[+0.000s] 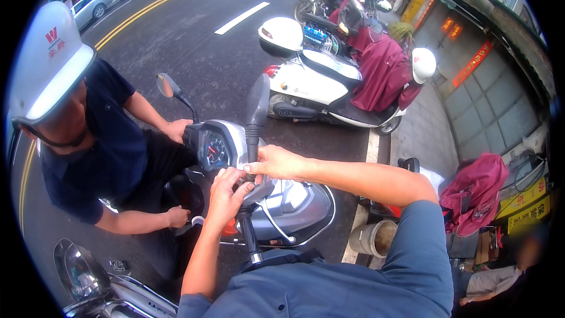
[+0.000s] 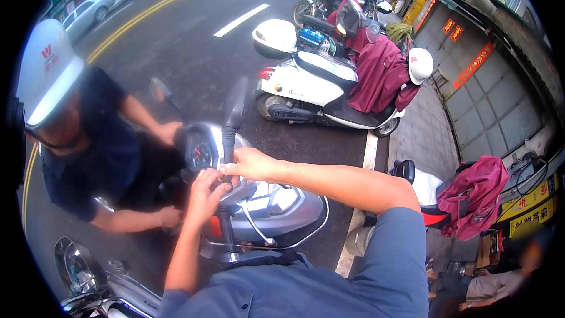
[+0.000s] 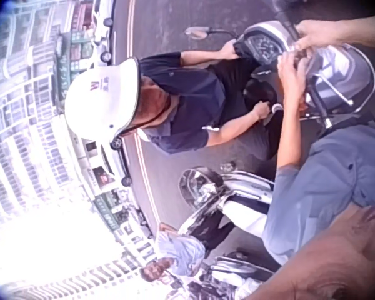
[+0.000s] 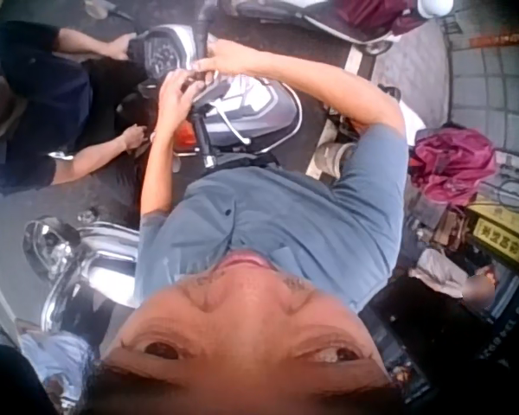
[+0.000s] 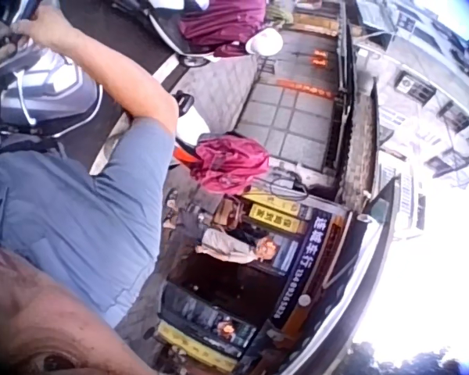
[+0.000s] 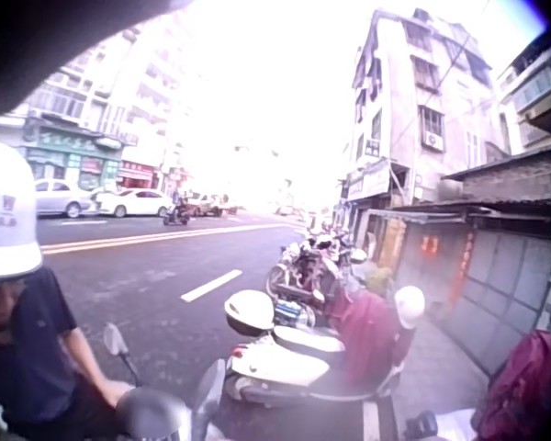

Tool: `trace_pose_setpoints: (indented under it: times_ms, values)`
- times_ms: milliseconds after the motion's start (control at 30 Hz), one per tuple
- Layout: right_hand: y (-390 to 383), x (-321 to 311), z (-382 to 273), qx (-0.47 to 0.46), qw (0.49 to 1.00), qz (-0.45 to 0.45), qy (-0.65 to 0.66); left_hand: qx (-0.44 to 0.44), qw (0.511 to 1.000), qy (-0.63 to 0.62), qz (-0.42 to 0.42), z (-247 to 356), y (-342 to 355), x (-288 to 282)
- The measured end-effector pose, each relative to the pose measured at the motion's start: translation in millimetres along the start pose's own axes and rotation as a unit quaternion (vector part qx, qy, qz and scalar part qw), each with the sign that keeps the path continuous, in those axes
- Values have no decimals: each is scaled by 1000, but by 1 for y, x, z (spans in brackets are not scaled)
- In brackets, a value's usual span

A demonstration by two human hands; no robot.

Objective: The person uses a wrench to tighten bolts on the handlebars of a silver scooter. They then use a power drill to work on the rear storage compartment of a white scooter, removing the lid and adjusting internal components.

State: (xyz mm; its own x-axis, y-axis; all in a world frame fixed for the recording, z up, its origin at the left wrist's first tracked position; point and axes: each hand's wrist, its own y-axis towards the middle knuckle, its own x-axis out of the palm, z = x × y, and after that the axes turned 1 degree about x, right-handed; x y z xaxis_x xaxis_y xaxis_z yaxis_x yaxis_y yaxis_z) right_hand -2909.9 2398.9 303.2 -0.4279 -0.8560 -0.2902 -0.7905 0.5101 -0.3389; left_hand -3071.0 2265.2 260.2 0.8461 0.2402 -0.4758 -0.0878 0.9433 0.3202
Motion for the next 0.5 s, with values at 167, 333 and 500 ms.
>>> trace_pose_setpoints:
  times_ms: [167,333,500]
  values:
    - [6,-5,-13,66,997,-41,22,-18,1000,2,11,1,1,0]
    - [17,-21,-24,-12,982,-132,-133,-43,998,29,35,6,-1,7]
    - [19,-22,-46,-100,929,-140,-329,-52,996,33,65,2,1,12]
